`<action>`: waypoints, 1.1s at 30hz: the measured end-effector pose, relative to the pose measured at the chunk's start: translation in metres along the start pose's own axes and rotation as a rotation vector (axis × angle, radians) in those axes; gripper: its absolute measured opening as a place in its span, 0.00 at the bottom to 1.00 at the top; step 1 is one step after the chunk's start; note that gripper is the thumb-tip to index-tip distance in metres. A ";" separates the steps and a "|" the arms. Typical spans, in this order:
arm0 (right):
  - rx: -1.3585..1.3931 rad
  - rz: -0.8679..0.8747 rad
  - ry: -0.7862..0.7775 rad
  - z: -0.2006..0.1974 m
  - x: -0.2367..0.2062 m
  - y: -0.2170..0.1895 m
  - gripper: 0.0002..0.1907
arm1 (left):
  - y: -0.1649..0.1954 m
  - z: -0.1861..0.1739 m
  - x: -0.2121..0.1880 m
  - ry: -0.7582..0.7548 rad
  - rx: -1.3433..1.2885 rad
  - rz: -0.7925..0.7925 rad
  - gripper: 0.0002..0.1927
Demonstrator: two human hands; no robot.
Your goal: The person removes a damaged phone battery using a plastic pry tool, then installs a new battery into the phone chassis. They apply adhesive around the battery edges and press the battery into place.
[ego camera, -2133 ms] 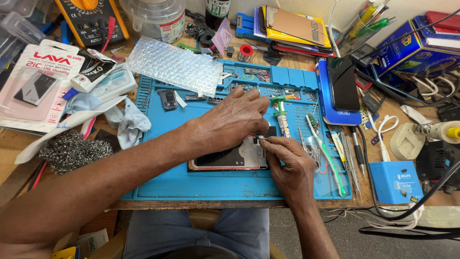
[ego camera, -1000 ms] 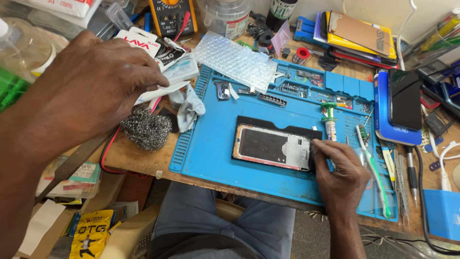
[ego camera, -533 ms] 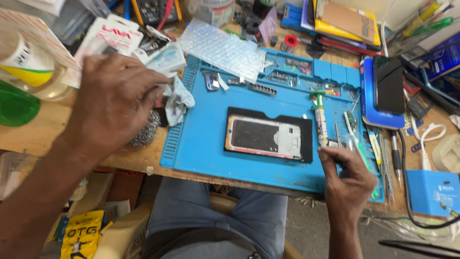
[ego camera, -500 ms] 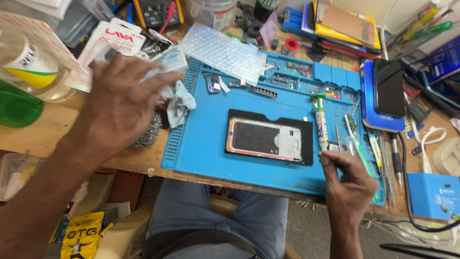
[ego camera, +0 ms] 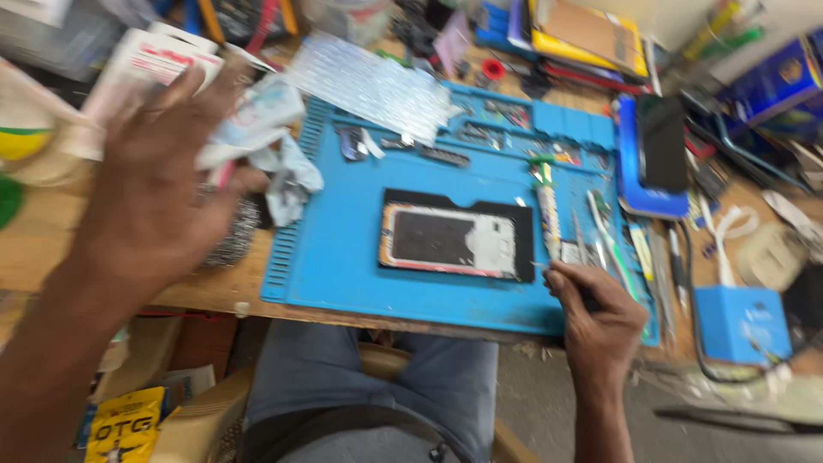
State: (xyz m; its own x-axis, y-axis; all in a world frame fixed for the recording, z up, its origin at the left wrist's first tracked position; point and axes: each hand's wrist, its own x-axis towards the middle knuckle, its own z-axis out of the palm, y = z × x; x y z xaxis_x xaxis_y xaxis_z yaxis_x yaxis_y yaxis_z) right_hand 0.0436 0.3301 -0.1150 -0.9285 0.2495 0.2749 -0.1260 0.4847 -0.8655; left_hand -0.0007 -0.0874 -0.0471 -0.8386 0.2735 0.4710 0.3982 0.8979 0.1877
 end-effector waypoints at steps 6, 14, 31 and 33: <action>-0.131 -0.189 -0.093 -0.007 0.008 0.002 0.12 | 0.008 0.015 -0.006 0.010 0.317 0.003 0.27; -0.045 -0.099 -0.215 -0.005 0.021 0.004 0.10 | 0.030 0.048 -0.023 -0.139 -0.102 -0.091 0.19; 0.352 0.039 -0.063 0.004 0.021 0.007 0.19 | 0.048 0.078 0.002 -0.143 -0.487 0.028 0.42; 0.300 0.064 -0.048 0.006 0.023 0.008 0.20 | 0.044 0.075 0.000 -0.055 -0.454 0.003 0.25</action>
State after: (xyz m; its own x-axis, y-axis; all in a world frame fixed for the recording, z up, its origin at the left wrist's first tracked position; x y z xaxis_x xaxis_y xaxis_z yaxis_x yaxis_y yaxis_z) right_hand 0.0193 0.3347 -0.1176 -0.9524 0.2283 0.2022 -0.1579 0.1983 -0.9674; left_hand -0.0112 -0.0218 -0.1034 -0.8510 0.3043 0.4281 0.5127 0.6581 0.5513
